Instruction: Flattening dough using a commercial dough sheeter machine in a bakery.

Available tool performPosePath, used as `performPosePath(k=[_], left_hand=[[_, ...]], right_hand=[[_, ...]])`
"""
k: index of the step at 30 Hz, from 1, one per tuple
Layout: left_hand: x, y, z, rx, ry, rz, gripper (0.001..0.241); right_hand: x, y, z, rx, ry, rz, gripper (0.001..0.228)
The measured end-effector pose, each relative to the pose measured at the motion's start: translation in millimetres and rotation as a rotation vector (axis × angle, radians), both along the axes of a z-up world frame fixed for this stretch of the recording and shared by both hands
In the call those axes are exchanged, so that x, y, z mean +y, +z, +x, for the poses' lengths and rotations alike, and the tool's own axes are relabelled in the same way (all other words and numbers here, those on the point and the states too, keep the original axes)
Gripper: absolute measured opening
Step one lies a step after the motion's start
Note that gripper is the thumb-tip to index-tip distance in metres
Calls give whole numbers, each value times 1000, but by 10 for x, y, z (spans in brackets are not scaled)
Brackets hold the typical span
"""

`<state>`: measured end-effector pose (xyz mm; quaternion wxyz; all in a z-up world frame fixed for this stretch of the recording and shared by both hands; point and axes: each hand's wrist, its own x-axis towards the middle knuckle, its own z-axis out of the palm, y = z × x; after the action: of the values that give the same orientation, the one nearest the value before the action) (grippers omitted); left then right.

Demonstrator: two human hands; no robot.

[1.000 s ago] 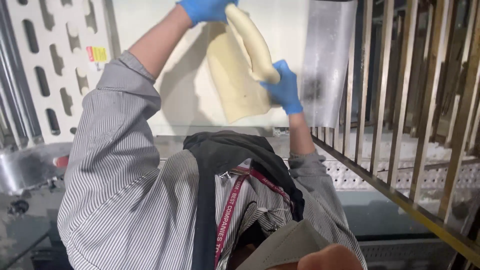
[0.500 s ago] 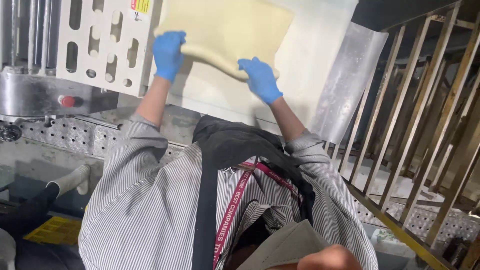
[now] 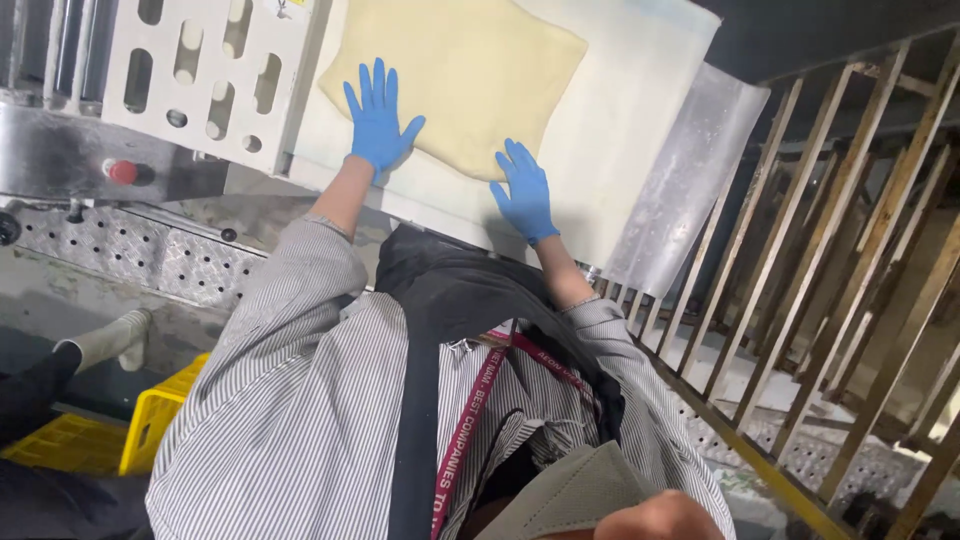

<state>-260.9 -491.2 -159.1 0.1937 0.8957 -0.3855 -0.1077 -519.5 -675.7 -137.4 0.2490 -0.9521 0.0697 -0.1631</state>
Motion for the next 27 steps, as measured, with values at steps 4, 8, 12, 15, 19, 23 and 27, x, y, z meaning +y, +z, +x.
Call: performPosePath(k=[4, 8, 12, 15, 19, 23, 27], left_hand=[[412, -322, -89, 83, 61, -35, 93], [661, -599, -83, 177, 100, -312, 98], [1193, -418, -497, 158, 256, -408, 74], [1745, 74, -729, 21, 329, -415, 59], [2700, 479, -473, -568, 584, -250, 40], [3625, 911, 285, -995, 882, -128, 29], [4458, 681, 1195, -879, 689, -314, 4]], right_hand=[[20, 23, 163, 45, -141, 88, 36], [-1, 219, 532, 266, -255, 78, 30], [112, 217, 1027, 182, -172, 93, 35], [307, 4, 1448, -14, -58, -59, 48], [709, -117, 1754, 14, -71, -90, 69], [997, -105, 1785, 217, -186, -203, 81], [1139, -54, 1835, 270, -251, -166, 83]])
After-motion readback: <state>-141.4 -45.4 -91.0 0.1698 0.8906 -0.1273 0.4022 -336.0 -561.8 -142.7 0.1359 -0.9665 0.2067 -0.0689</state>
